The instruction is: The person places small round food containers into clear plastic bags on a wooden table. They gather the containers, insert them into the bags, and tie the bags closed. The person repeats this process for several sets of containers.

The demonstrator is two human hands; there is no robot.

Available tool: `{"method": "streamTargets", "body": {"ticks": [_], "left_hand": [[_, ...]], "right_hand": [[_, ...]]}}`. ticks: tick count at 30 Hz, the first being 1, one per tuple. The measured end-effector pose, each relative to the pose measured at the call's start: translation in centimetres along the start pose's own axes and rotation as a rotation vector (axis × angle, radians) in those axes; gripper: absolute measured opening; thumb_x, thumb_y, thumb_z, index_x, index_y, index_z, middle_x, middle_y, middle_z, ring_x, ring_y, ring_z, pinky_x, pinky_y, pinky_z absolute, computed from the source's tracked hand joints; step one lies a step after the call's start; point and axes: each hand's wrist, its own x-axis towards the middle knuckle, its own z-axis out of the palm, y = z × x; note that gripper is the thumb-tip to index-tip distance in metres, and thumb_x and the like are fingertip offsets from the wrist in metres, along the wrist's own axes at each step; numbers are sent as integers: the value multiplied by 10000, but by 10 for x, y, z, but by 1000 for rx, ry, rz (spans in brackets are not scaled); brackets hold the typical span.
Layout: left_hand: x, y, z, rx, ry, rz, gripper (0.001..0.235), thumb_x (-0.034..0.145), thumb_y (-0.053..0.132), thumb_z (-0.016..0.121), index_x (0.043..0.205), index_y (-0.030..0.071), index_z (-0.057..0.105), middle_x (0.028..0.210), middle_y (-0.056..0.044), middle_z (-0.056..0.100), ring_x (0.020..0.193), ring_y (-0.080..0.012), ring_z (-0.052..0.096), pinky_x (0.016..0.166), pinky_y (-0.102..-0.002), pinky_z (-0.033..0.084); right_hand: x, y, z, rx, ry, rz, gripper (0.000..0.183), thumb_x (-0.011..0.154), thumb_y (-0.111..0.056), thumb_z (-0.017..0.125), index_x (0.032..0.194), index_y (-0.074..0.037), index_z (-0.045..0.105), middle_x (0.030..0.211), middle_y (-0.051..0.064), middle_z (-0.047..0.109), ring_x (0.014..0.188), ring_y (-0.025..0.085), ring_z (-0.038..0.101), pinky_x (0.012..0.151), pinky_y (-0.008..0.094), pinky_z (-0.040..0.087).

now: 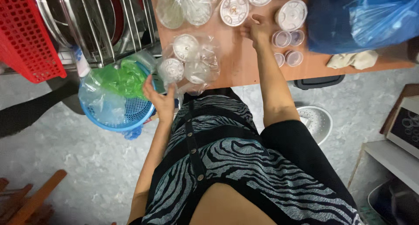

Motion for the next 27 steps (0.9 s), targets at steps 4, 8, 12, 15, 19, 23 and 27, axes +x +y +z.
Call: {"method": "streamTargets", "body": {"ticks": [4, 8, 12, 15, 19, 23, 27], "left_hand": [[10, 45, -7, 218, -177, 238, 676, 889, 132, 814, 1453, 24, 457, 1449, -245, 502, 1373, -404, 468, 1199, -469, 348], [9, 41, 34, -4, -365, 86, 706, 886, 116, 773, 1484, -26, 427, 1489, -270, 471, 1419, -421, 454, 1225, -453, 346], [11, 0, 95, -256, -343, -48, 883, 787, 49, 798, 1482, -102, 275, 1475, -292, 365, 1368, -430, 391, 1130, -465, 325], [10, -24, 120, -478, -441, -394, 706, 779, 15, 767, 1395, -25, 426, 1304, -168, 553, 1180, -289, 561, 960, -395, 495], [11, -22, 134, -682, -680, -724, 319, 916, 87, 791, 1198, 13, 661, 969, -48, 707, 815, -136, 668, 625, -272, 498], [28, 7, 141, -731, -772, -642, 250, 919, 187, 753, 1143, 88, 703, 931, -3, 741, 719, -73, 654, 572, -225, 489], [62, 30, 147, -728, -838, -685, 296, 950, 261, 712, 1170, 63, 697, 948, -29, 756, 752, -96, 700, 582, -238, 546]], "right_hand": [[8, 7, 26, 45, -73, 1, 379, 986, -110, 646, 1296, 47, 494, 937, 180, 757, 683, 226, 772, 549, 321, 642], [14, 13, 30, 37, -75, -3, 333, 979, -72, 619, 1259, 68, 505, 932, 196, 765, 690, 243, 791, 536, 315, 646], [20, 18, 32, 32, -49, -6, 273, 948, -14, 610, 1197, 78, 548, 916, 188, 755, 666, 245, 788, 523, 316, 649], [12, 15, 32, 19, -8, -67, 239, 892, 19, 623, 1126, 65, 601, 867, 142, 730, 615, 226, 757, 500, 332, 650], [-40, 5, 13, -95, -102, -159, 180, 913, -3, 644, 1071, 82, 631, 785, 99, 648, 613, 193, 693, 536, 331, 651], [-131, -22, -34, -222, -185, -343, 209, 951, -50, 655, 1150, 14, 652, 810, 40, 617, 664, 124, 604, 563, 276, 519], [-227, -57, -79, -331, -200, -288, 190, 981, -83, 652, 1145, 11, 657, 920, 44, 667, 802, 108, 646, 695, 252, 565]]}}
